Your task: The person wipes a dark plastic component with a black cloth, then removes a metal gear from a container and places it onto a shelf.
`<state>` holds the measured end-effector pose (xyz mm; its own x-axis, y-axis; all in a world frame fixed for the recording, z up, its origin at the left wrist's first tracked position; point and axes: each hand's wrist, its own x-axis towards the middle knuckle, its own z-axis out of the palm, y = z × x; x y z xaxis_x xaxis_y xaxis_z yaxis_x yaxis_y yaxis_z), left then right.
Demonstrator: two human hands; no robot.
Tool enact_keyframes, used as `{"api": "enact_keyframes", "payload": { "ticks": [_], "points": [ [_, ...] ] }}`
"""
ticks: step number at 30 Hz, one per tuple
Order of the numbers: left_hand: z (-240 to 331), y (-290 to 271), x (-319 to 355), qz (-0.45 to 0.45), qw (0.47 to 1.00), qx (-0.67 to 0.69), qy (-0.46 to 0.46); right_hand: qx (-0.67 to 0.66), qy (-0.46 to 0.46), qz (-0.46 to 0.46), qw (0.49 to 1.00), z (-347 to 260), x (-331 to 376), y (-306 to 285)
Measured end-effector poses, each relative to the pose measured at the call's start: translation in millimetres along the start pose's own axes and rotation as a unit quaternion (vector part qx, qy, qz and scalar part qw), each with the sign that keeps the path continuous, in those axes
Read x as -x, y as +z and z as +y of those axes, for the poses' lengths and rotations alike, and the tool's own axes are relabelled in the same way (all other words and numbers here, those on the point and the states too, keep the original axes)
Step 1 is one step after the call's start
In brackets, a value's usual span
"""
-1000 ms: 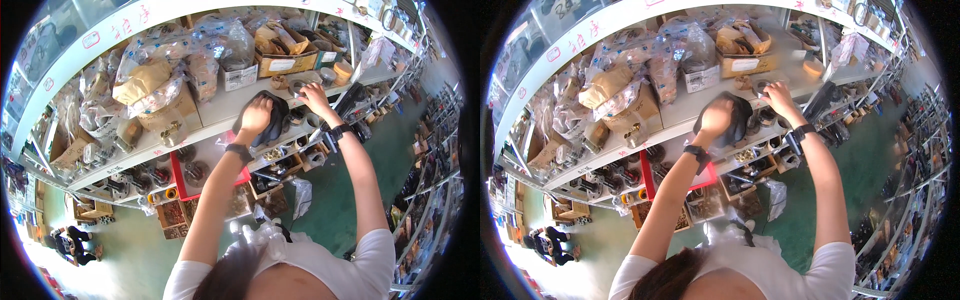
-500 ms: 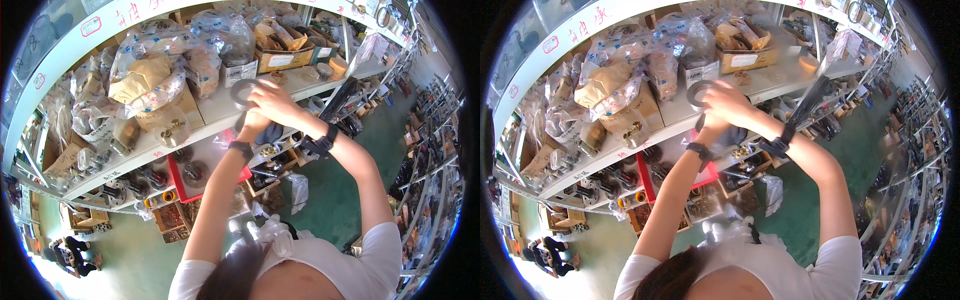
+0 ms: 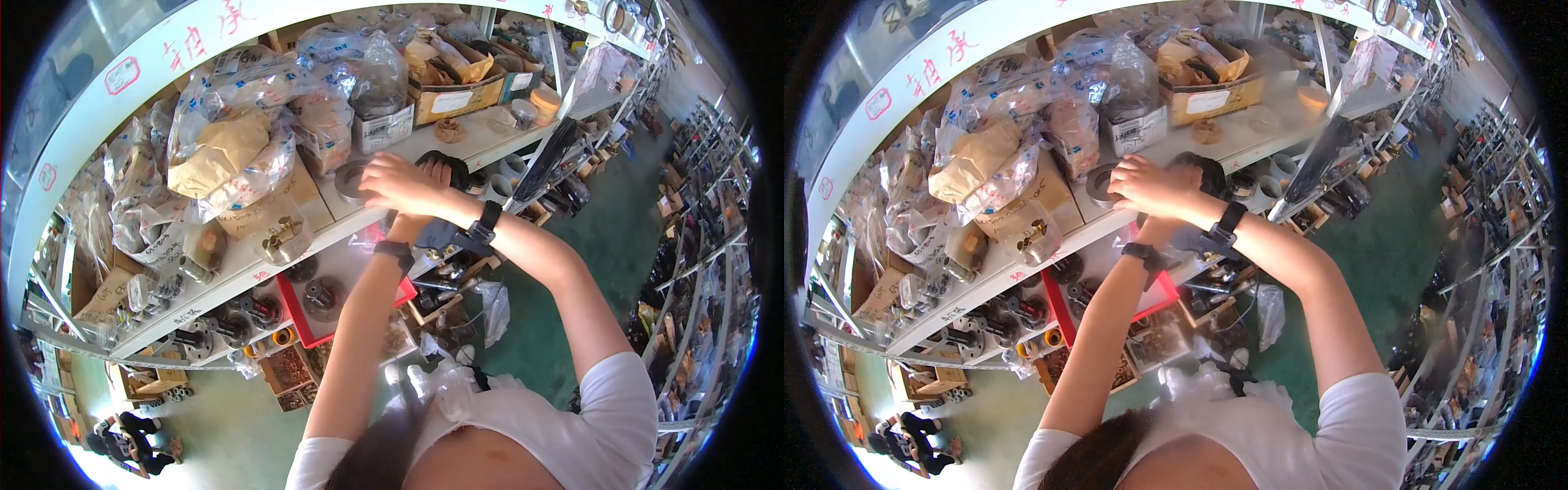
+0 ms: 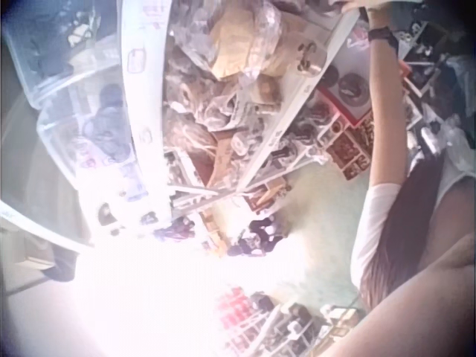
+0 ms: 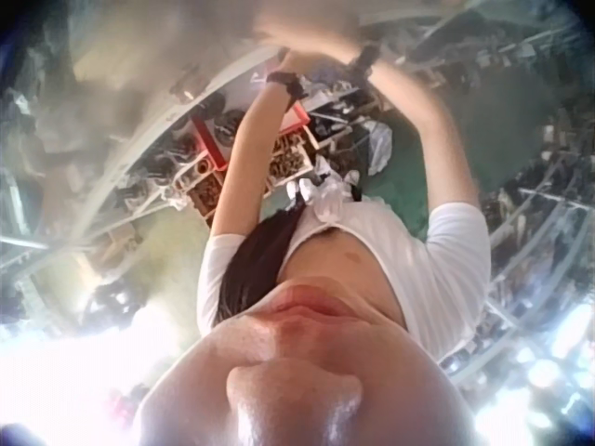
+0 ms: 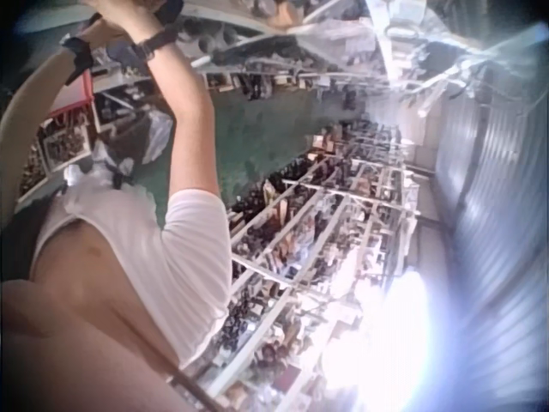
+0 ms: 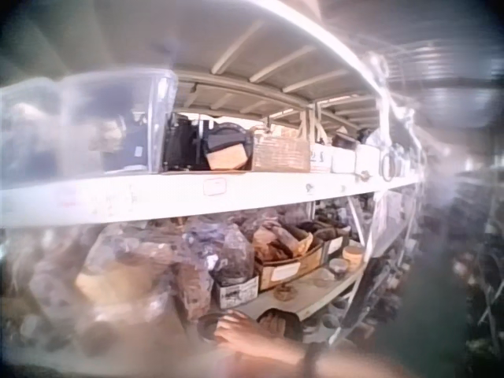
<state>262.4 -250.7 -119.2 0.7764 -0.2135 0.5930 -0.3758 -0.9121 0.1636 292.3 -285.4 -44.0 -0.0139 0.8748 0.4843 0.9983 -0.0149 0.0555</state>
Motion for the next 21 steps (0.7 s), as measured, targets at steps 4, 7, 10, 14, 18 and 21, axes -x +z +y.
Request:
{"api": "enact_keyframes", "payload": {
  "ticks": [4, 7, 10, 14, 18, 21],
  "points": [
    [-7, -3, -8, -0.006, 0.999, -0.047, 0.003, -0.02, 0.214, 0.023, 0.976, 22, 16, -41],
    [1, -3, -19, 0.174, 0.973, -0.141, 0.053, 0.187, 0.298, -0.003, 0.936, 80, 60, -45],
    [2, -4, -20, 0.173, 0.971, -0.154, 0.054, 0.171, 0.306, -0.049, 0.935, 106, 79, -43],
    [4, 0, -21, 0.198, 0.963, -0.174, 0.052, 0.118, 0.221, 0.0, 0.968, 116, 79, -40],
    [1, -10, -14, 0.216, 0.956, -0.196, 0.043, 0.017, 0.12, -0.027, 0.992, 73, 38, -48],
    [-14, 6, 1, 0.156, 0.967, -0.2, 0.01, 0.034, 0.025, 0.003, 0.999, 54, 14, -18]
  ]
}}
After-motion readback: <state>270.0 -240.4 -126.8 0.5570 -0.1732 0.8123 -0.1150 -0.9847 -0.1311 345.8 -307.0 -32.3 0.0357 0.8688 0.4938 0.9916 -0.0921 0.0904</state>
